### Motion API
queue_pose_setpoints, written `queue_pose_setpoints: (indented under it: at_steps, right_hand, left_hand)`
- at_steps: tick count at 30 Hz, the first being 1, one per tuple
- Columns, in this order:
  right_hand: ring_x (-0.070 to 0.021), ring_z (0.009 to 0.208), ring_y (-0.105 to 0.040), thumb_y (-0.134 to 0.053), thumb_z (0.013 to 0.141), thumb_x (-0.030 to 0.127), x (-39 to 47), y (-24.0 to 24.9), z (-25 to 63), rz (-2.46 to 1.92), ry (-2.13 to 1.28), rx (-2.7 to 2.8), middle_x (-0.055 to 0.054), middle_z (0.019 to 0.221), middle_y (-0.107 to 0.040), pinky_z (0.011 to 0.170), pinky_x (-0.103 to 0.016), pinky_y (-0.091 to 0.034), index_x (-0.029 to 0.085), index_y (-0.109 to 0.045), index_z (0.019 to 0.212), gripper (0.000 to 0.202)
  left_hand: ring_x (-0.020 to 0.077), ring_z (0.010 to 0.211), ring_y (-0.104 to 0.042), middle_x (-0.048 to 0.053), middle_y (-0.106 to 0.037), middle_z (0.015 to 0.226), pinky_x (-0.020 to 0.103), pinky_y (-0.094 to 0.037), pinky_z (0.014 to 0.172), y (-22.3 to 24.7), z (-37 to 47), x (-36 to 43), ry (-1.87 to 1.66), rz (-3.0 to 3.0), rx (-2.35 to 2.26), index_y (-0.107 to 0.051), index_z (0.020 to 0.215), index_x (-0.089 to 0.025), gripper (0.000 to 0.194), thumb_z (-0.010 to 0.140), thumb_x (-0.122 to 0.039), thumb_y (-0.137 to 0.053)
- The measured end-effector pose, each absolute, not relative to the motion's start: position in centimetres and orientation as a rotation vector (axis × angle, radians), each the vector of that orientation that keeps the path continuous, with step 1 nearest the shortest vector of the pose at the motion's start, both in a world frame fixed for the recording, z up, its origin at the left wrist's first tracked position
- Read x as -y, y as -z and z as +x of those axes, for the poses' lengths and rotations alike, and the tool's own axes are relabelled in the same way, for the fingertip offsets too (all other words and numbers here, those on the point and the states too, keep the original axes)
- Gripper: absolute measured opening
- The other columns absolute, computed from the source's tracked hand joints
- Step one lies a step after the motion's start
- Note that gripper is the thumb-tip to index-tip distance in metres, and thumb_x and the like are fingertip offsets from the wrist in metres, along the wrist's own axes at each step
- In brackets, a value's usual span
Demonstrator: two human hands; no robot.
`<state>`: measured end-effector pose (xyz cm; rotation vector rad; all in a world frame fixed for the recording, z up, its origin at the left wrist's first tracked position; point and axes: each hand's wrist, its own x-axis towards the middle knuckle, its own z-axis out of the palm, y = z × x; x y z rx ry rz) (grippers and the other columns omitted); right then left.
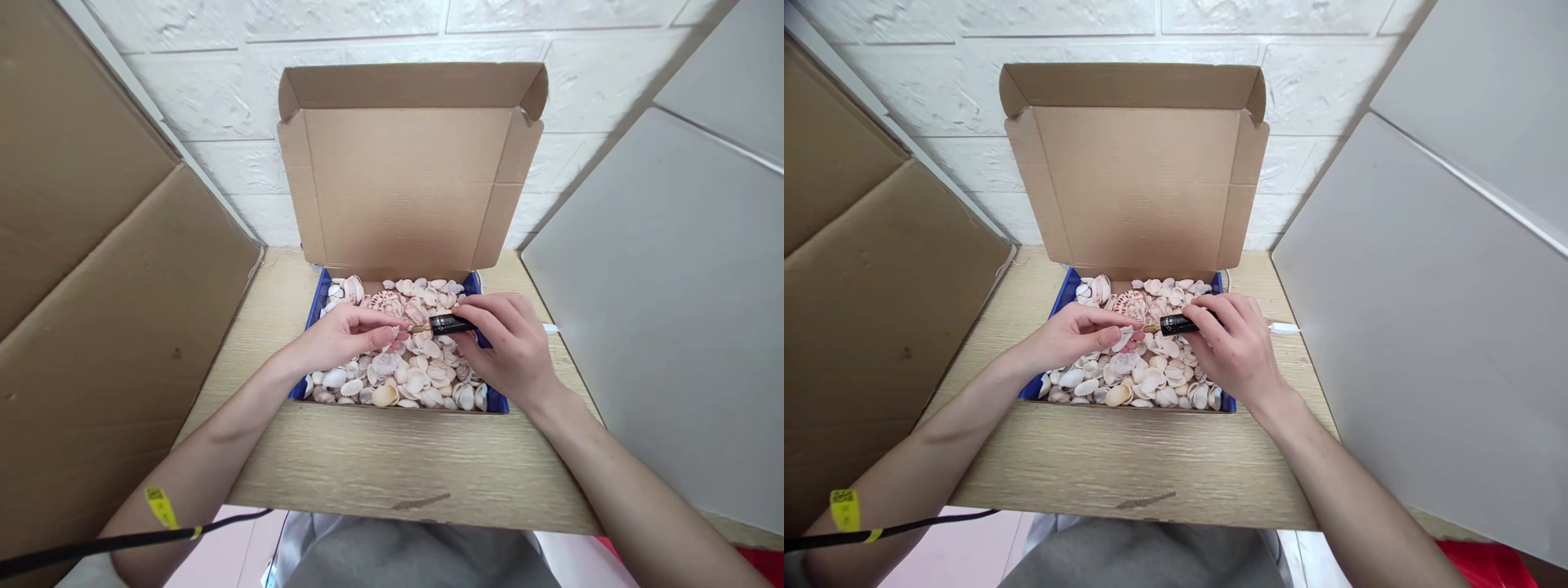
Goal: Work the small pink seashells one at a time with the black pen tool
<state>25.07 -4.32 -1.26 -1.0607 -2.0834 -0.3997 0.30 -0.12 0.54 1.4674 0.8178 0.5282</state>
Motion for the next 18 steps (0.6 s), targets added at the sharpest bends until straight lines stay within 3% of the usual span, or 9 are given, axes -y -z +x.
queue_pose_setpoints:
  at_steps: [7,12,18]
  right_hand:
    - [-0.0226,0.089,-0.065,-0.064,0.085,0.026,4.44,1.39,24.97,-1.082,0.284,2.089,-0.011,0.101,-0.067,0.076,-0.037,-0.055,0.021,-0.058,0.109,0.025]
    - [-0.018,0.074,-0.064,-0.061,0.088,0.033,4.59,1.44,24.83,-1.136,0.24,2.154,-0.006,0.087,-0.07,0.063,-0.03,-0.052,0.019,-0.058,0.109,0.025]
    - [-0.0133,0.063,-0.063,-0.057,0.091,0.036,4.94,1.56,24.73,-1.124,0.195,2.23,-0.003,0.078,-0.07,0.052,-0.025,-0.043,0.018,-0.06,0.099,0.02]
  left_hand:
    - [0.0205,0.082,-0.07,0.012,-0.075,0.098,0.026,-0.054,0.063,-0.62,-0.09,0.13,-0.627,1.449,-0.771,-0.074,0.106,-0.015,0.043,0.077,-0.047,-0.072]
    - [0.0142,0.066,-0.063,0.012,-0.074,0.096,0.02,-0.039,0.047,-0.4,-0.04,0.03,-0.709,1.43,-0.786,-0.074,0.106,-0.016,0.043,0.076,-0.047,-0.072]
    - [0.0089,0.055,-0.051,0.012,-0.073,0.095,0.02,-0.028,0.043,-0.71,0.31,0.11,-0.695,1.356,-0.868,-0.073,0.107,-0.015,0.046,0.075,-0.048,-0.072]
